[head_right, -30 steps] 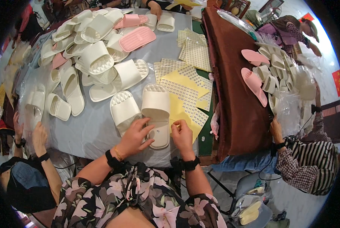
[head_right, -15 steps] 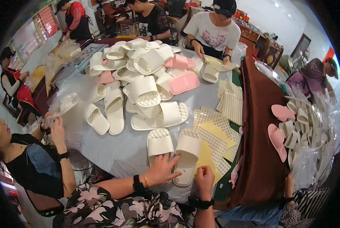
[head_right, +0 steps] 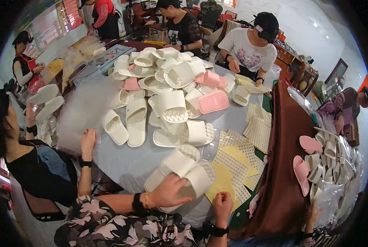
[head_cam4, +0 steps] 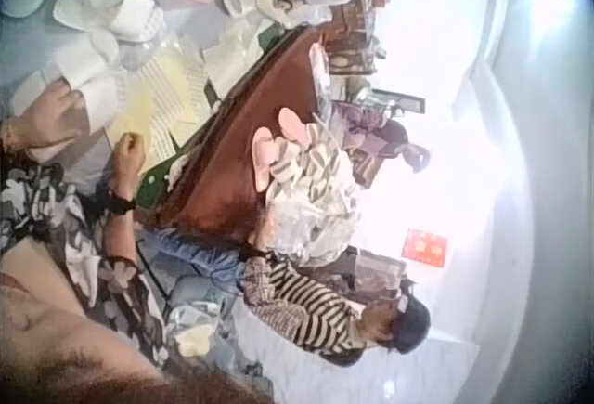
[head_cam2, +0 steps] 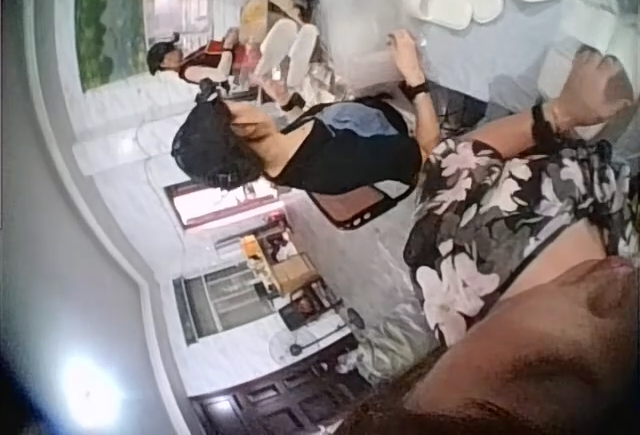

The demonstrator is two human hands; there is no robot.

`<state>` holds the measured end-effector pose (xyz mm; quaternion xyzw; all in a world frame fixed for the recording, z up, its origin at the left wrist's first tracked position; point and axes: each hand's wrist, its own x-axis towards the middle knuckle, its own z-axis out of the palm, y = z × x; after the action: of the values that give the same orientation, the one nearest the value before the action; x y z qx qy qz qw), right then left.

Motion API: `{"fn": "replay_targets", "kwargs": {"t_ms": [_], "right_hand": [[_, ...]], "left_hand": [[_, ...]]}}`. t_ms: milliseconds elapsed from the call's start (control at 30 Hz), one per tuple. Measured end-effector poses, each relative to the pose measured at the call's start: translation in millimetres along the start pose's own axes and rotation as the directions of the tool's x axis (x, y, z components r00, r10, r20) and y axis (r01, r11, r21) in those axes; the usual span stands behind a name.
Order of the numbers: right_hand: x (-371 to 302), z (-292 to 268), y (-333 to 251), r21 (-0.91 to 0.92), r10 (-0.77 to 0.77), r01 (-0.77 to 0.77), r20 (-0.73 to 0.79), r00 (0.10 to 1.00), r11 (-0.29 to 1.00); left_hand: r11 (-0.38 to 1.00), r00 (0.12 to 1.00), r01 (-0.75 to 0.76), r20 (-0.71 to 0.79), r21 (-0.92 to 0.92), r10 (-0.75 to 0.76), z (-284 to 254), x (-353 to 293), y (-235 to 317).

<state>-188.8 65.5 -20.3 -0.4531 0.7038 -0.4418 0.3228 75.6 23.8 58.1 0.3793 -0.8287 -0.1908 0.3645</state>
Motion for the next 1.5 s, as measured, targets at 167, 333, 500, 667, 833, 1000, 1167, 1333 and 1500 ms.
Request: {"fn": "replay_targets", "kwargs": {"t_ms": [167,333,500,667,833,1000,1167,1333,1500], "right_hand": [[1,2,3,0.027,0.019,-0.020,0.017,1.000,0.999],[-3,-3,10,0.004,0.017,-0.017,-0.013,1.000,1.000],[-6,-1,-1,-0.022,0.005,-0.004,0.061,0.998,1.000],[-14,-9,-32,-0.251,-0.129,0.131,0.028,0.991,0.959],[-13,0,-61,-0.584,-0.495,0.459,0.110,0.862,0.670],[-16,23,-77,-0.683,-0.506,0.480,0.184,0.843,0.550],[-28,45,-80,-0.687,-0.498,0.498,0.222,0.838,0.530],[-36,48,-82,-0.713,-0.485,0.473,0.211,0.849,0.517],[-33,40,-79,-0.596,-0.525,0.538,0.217,0.823,0.597]], "left_hand": [[0.961,0.961,0.253,-0.141,0.114,-0.236,-73,19,-41],[0.947,0.855,0.307,-0.462,0.089,-0.234,-131,71,-130],[0.810,0.780,0.575,-0.377,0.114,-0.500,-143,75,-220],[0.827,0.804,0.511,-0.469,0.233,-0.365,-89,58,-188],[0.974,0.975,0.222,-0.019,-0.056,-0.223,-33,52,-61],[0.910,0.917,0.275,0.370,-0.309,-0.152,38,38,19],[0.374,0.919,0.320,0.190,-0.870,-0.344,98,23,39],[0.276,0.817,0.554,0.450,-0.785,-0.361,82,34,37],[0.157,0.757,0.570,0.441,-0.806,-0.482,76,42,35]]}}
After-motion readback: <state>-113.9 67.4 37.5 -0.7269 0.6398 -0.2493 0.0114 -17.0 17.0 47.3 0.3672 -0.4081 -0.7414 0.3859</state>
